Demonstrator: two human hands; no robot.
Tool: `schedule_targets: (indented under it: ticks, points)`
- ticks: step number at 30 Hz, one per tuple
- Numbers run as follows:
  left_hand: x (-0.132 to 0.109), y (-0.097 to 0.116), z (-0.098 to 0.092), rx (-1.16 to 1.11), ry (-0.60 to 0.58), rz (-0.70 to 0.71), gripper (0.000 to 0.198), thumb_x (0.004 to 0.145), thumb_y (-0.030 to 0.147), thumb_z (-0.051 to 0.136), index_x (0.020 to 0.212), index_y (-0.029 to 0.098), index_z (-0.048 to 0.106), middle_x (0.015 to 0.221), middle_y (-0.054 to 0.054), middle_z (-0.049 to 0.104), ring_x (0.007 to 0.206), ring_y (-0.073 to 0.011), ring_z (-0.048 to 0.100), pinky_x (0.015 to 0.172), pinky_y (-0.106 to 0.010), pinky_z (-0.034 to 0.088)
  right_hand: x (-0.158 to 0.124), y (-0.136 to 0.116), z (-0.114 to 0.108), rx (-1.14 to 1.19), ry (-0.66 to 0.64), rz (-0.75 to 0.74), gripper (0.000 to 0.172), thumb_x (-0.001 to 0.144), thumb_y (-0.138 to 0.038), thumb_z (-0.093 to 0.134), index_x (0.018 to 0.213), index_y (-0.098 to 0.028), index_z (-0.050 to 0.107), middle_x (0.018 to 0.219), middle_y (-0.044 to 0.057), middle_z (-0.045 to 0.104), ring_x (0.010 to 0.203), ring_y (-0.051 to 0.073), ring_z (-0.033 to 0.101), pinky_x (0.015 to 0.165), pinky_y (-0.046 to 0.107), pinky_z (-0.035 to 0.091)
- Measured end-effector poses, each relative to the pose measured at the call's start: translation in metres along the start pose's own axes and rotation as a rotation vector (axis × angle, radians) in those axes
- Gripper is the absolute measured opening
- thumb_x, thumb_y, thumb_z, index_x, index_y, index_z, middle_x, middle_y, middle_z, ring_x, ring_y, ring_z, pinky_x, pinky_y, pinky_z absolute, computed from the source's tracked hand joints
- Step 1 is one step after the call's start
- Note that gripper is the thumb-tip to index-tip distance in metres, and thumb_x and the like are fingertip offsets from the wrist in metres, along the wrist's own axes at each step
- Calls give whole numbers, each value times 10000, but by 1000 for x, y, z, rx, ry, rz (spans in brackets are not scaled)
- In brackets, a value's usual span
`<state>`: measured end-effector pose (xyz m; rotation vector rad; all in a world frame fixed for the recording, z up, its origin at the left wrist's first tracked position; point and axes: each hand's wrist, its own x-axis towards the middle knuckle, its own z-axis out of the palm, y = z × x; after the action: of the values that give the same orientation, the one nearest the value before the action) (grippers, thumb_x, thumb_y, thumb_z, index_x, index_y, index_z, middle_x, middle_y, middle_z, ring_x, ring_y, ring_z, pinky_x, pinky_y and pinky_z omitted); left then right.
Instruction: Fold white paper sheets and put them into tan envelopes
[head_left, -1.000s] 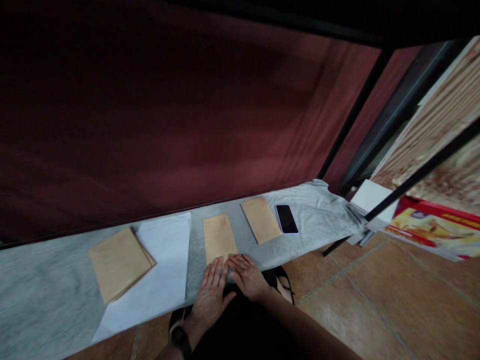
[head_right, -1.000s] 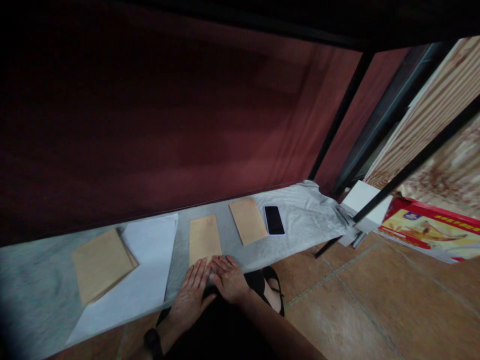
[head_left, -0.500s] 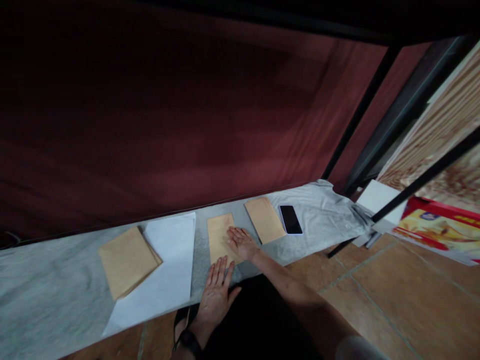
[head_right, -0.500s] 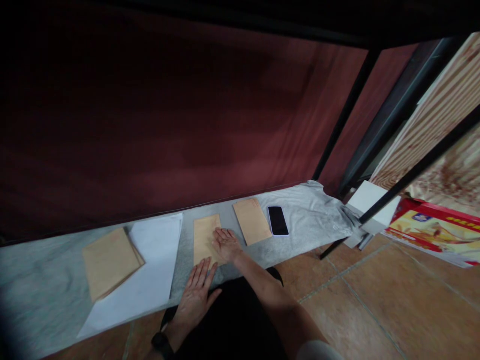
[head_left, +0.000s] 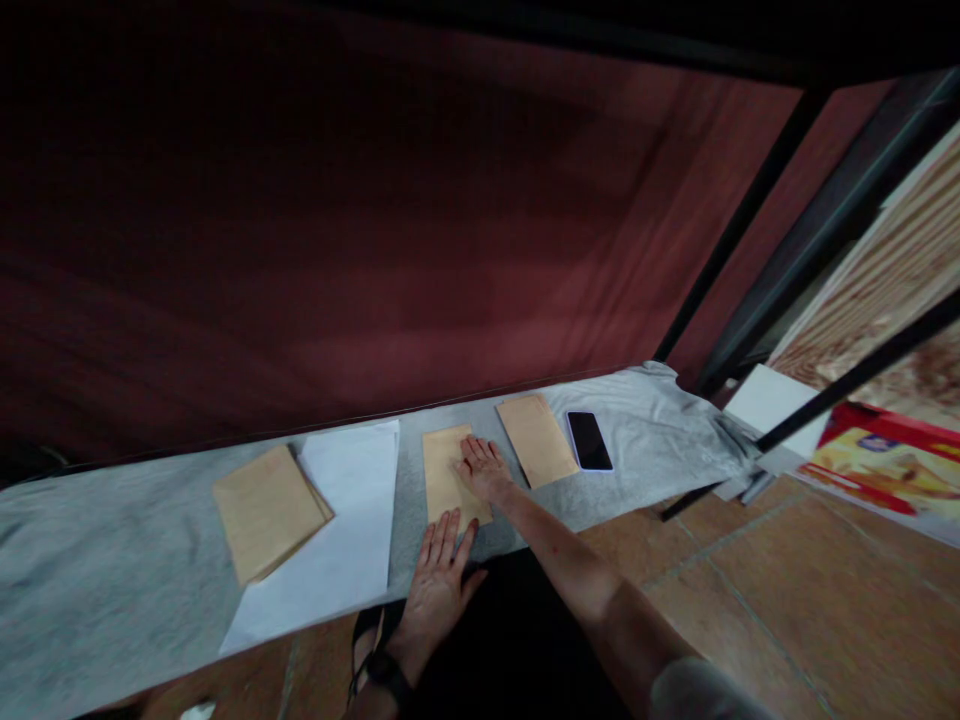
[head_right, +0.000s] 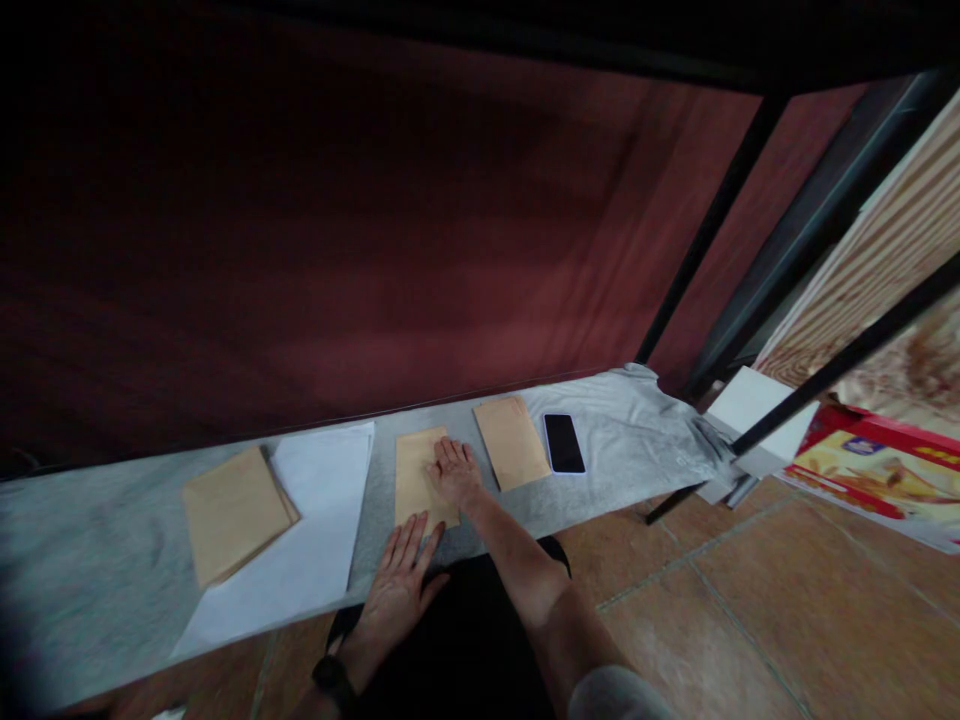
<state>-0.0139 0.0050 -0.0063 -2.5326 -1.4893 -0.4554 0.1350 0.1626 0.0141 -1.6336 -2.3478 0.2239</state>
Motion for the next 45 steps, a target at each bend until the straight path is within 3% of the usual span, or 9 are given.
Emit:
schedule_targets:
  ticks: [5,11,15,18,27,34,41,45]
  points:
    - [2,3,-4,-12,5,-14,678,939,509,478,1531,210,338,1562,-143,400,1450,-302,355,1166,-516,332,-33,3,6,14,17,-68,535,1039,-376,335,1539,-186,325,1574,98,359,1452,250,346,1201,475,244]
    - [3,6,-5,-29,-37,-30,688,934,523,473,1509,159,374,1570,-157,380,1472,-308,308,1191,-516,293,-98,0,0,25,17,-147,510,1055,-340,302,1530,-161,344,1580,77,353,1466,223,317,1217,455,231]
    - [2,9,-6,-55,-82,-50,632,932,386,480,1507,148,376,1589,-149,342,1491,-296,263,1214,-510,245,-142,-11,-5,32,29,-228,529,1056,-365,331,1544,-165,307,1586,75,346,1474,214,297,1230,464,195]
    - [3,10,-8,-64,-110,-59,631,921,316,469,1518,147,354,1599,-147,320,1499,-280,241,1227,-505,213,-159,-17,-9,33,43,-223,557,1052,-377,352,1556,-151,272,1578,93,360,1469,217,305,1233,470,182]
    - [-4,4,-14,-58,-128,-87,691,950,479,450,1503,76,357,1563,-188,372,1485,-281,279,1222,-459,253,-165,-18,-9,-2,73,-147,553,1039,-372,395,1536,-138,330,1564,116,380,1439,247,366,1219,460,209]
    - [-10,9,-17,25,-148,-142,752,921,459,526,1493,11,335,1563,-264,321,1479,-331,272,1194,-478,289,-167,-24,-8,9,130,-119,538,1036,-367,403,1506,-104,385,1556,135,391,1447,265,347,1210,475,228]
    - [-7,20,-15,63,-193,-163,727,911,342,546,1534,80,280,1588,-283,230,1488,-381,186,1192,-542,239,-166,-38,-5,35,89,-190,522,1048,-349,372,1524,-136,357,1552,114,408,1459,239,323,1211,458,227]
    - [-7,18,-18,67,-236,-145,737,930,387,524,1538,68,255,1588,-285,226,1494,-369,150,1195,-555,229,-168,-34,-2,24,104,-177,512,1048,-328,369,1521,-133,364,1564,117,383,1454,252,331,1206,481,217]
